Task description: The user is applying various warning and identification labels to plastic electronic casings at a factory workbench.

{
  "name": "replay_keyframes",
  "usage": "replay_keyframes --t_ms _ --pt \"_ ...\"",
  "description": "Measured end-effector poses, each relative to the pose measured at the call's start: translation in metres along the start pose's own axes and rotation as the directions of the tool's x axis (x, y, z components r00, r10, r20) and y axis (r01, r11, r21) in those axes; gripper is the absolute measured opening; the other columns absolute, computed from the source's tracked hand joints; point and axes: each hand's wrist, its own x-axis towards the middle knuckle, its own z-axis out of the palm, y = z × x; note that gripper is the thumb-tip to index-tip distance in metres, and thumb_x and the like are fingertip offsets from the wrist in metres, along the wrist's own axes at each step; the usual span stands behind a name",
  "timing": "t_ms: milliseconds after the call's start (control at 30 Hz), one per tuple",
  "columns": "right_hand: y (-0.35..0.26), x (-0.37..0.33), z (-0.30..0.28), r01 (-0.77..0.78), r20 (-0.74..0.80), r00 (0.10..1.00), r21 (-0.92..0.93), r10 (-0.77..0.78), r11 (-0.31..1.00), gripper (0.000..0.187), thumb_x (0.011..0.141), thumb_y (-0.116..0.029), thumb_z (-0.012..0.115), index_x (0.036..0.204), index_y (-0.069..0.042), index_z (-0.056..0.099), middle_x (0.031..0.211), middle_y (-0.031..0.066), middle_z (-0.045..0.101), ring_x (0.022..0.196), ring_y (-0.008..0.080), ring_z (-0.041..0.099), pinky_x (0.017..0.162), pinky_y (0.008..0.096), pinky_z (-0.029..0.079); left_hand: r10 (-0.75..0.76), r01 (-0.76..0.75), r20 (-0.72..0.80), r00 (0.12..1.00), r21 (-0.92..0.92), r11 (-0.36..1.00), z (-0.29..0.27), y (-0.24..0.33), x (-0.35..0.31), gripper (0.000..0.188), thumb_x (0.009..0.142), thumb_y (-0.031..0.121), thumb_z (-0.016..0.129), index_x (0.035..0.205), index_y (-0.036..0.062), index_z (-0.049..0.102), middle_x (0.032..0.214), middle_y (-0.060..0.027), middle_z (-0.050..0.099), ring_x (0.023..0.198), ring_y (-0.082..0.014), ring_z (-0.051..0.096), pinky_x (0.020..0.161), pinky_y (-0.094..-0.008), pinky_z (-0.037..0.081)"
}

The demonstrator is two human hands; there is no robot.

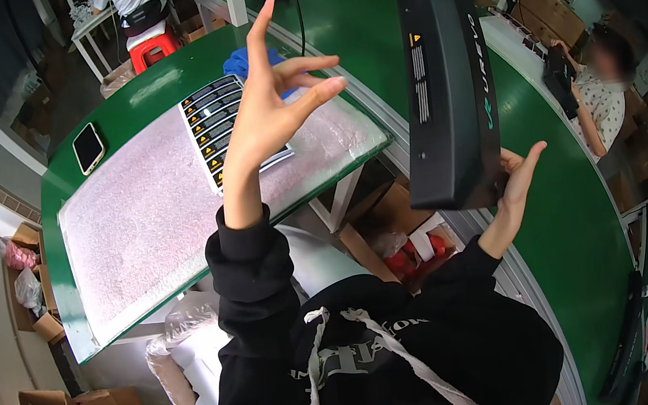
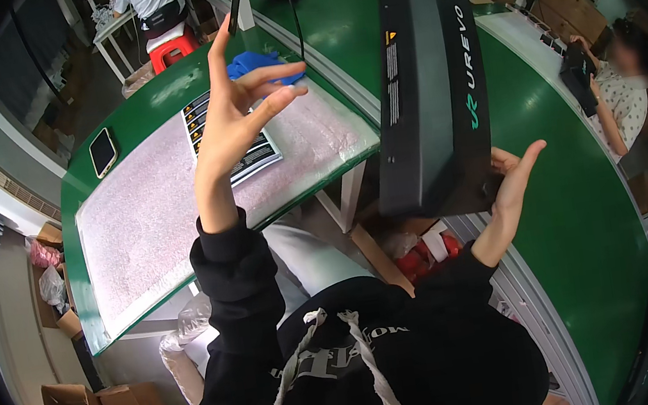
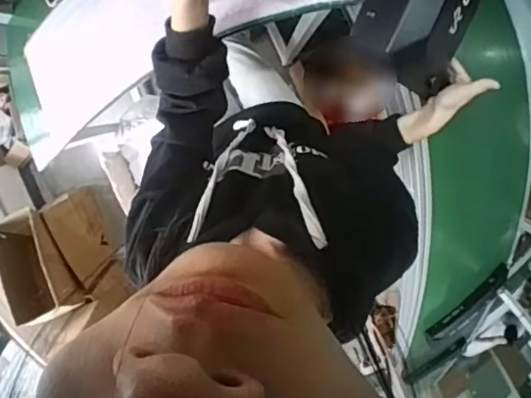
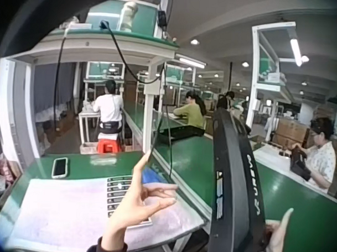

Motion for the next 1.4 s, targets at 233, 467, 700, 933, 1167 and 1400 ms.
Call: replay_keyframes --t_ms 233,467,700,933,1167,1400 --pt "-0.014 0.070 0.068 -0.318 -0.512 0.858 -0.601 -0.047 0.733 0.096 0.086 -0.071 0.009 0.086 0.003 0.070 0.097 0.0234 0.065 0.100 0.0372 0.059 0.088 0.0418 0.044 -0.150 0.149 -0.006 0.989 0.155 0.977 -0.037 0.010 -0.070 0.055 0.084 0.010 0.067 0.131 0.0047 0.041 0.091 -0.0097 0.068 0.084 -0.0135 0.064 0.081 -0.0280 0.047" --pt "0.022 0.140 0.050 -0.497 -0.633 0.774 -0.621 -0.012 0.607 0.087 0.090 -0.063 0.010 0.097 0.002 0.068 0.105 0.0204 0.064 0.103 0.0378 0.058 0.089 0.0453 0.044 -0.219 0.206 0.009 0.976 0.292 0.934 -0.053 0.014 -0.094 0.040 0.085 0.010 0.064 0.122 0.0035 0.052 0.086 -0.0072 0.068 0.084 -0.0138 0.064 0.080 -0.0288 0.047" --pt "0.005 0.111 0.085 0.057 -0.202 0.893 -0.835 -0.402 0.547 0.040 0.092 -0.040 0.046 0.100 -0.008 0.068 0.111 0.0116 0.062 0.103 0.0325 0.057 0.089 0.0434 0.041 -0.228 0.269 -0.181 0.957 0.247 0.931 -0.048 0.007 -0.104 0.036 0.085 0.011 0.063 0.119 0.0032 0.054 0.074 -0.0053 0.065 0.076 -0.0135 0.063 0.077 -0.0283 0.047" --pt "-0.045 -0.034 0.179 0.955 0.433 0.286 -0.204 -0.855 0.216 0.019 0.070 -0.009 0.073 0.088 -0.014 0.070 0.104 0.0007 0.062 0.103 0.0213 0.055 0.093 0.0351 0.033 -0.238 0.243 -0.050 0.970 0.245 0.939 -0.019 0.012 -0.106 0.037 0.085 0.010 0.062 0.120 0.0024 0.053 0.071 -0.0057 0.063 0.070 -0.0140 0.061 0.071 -0.0284 0.047" --pt "-0.030 -0.052 0.198 0.955 0.519 0.266 -0.024 -0.812 0.297 0.014 0.066 -0.008 0.075 0.078 -0.013 0.069 0.104 0.0009 0.062 0.102 0.0219 0.054 0.092 0.0371 0.032 -0.194 0.255 -0.201 0.960 0.347 0.902 -0.024 0.025 -0.123 0.055 0.085 0.008 0.061 0.136 0.0058 0.041 0.074 -0.0066 0.061 0.073 -0.0127 0.060 0.070 -0.0267 0.048" --pt "-0.047 -0.004 0.225 0.919 0.607 0.368 -0.124 -0.705 0.373 0.037 0.078 -0.021 0.069 0.115 -0.020 0.062 0.127 0.0082 0.048 0.114 0.0260 0.046 0.098 0.0407 0.028 -0.130 0.474 -0.535 0.835 0.579 0.663 -0.119 0.003 -0.069 0.059 0.085 0.023 0.064 0.136 0.0056 0.040 0.082 -0.0133 0.066 0.072 -0.0193 0.064 0.066 -0.0304 0.050"
